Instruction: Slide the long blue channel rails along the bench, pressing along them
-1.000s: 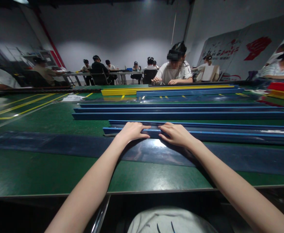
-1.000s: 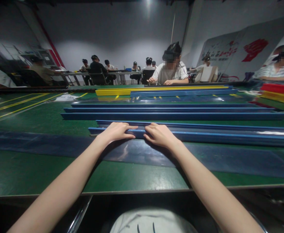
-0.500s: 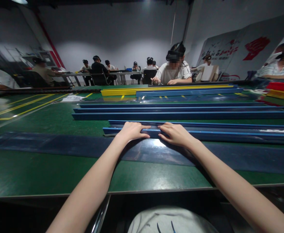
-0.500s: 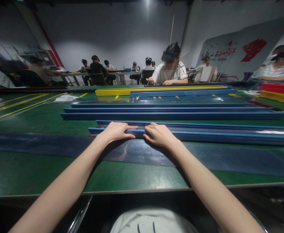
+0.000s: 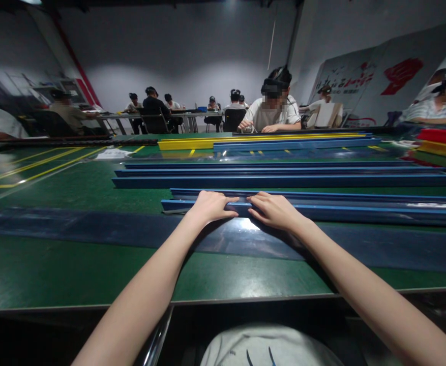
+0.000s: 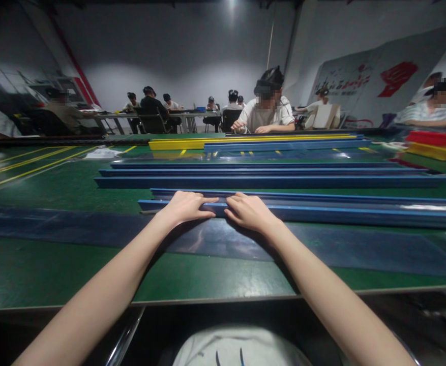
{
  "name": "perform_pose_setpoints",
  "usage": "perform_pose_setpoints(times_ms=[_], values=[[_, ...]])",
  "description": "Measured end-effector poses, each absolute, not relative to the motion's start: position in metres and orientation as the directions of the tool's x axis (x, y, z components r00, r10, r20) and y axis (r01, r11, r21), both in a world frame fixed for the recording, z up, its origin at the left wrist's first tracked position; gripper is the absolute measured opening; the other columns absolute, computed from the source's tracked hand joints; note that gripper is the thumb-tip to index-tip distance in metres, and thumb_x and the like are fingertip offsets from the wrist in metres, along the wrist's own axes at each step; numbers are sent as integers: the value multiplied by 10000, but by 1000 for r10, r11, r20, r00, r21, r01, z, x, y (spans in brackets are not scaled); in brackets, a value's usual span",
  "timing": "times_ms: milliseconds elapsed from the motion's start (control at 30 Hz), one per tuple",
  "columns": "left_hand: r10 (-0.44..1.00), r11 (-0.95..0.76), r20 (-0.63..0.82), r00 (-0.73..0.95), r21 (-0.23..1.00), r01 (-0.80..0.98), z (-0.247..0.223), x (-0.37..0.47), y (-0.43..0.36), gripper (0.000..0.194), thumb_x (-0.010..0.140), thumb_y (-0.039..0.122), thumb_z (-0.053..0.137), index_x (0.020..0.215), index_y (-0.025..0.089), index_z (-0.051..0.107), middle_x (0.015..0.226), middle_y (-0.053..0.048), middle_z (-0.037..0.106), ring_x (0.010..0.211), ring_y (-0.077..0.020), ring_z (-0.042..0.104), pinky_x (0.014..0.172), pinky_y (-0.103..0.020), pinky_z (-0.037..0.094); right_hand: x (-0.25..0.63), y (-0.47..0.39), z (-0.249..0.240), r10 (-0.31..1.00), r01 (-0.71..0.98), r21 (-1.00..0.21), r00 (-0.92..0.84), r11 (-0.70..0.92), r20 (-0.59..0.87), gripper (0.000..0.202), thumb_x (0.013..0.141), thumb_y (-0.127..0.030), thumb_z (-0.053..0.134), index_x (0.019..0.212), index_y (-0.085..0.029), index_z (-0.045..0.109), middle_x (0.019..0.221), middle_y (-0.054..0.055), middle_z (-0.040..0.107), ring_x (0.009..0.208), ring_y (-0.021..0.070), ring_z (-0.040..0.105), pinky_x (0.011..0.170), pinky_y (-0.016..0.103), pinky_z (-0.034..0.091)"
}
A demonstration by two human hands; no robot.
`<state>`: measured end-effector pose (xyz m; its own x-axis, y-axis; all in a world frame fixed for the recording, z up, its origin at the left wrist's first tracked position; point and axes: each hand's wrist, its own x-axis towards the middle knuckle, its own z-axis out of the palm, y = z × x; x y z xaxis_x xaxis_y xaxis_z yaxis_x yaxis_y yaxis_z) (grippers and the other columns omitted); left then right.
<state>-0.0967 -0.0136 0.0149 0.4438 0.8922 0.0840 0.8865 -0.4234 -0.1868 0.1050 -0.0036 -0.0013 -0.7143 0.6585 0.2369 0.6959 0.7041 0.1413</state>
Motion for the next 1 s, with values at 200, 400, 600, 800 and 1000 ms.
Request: perform_pose_setpoints(times_ms=[200,400,600,800,1000], values=[[901,-404,94,424,-180,897,13,-95,-14,519,762,617,409,1237,410,429,953,-39,662,904,-225,596,668,-250,376,104,-4,-1,671,704,133,-707,697,225,330,881,-349,321,1007,-151,552,1013,109,608,949,183,521,693,250,366],[902,-393,105,419,-204,897,14,-93,-13,507,767,606,407,1220,385,464,919,-56,670,874,-248,606,657,-274,389,103,-4,-1,668,701,136,-710,700,222,331,880,-346,319,999,-147,555,1009,107,609,933,182,525,685,250,360],[881,-439,102,461,-186,879,12,-95,-11,505,777,589,413,1245,401,424,931,-35,663,874,-232,608,648,-261,400,103,-4,0,665,702,155,-709,695,234,318,875,-352,323,952,-154,559,962,97,619,891,174,532,642,243,335],[883,-439,110,456,-149,886,9,-95,-10,513,772,592,423,1248,400,420,961,-21,655,906,-212,598,690,-248,410,105,-7,5,694,730,203,-683,652,229,334,865,-392,333,831,-159,570,838,82,631,808,170,541,595,249,298],[872,-471,111,477,-83,878,5,-95,-6,533,767,601,424,1265,411,392,1002,-13,644,933,-219,593,723,-265,430,105,-10,7,711,746,204,-666,634,227,345,861,-393,336,823,-154,581,827,88,635,781,165,545,581,248,287]])
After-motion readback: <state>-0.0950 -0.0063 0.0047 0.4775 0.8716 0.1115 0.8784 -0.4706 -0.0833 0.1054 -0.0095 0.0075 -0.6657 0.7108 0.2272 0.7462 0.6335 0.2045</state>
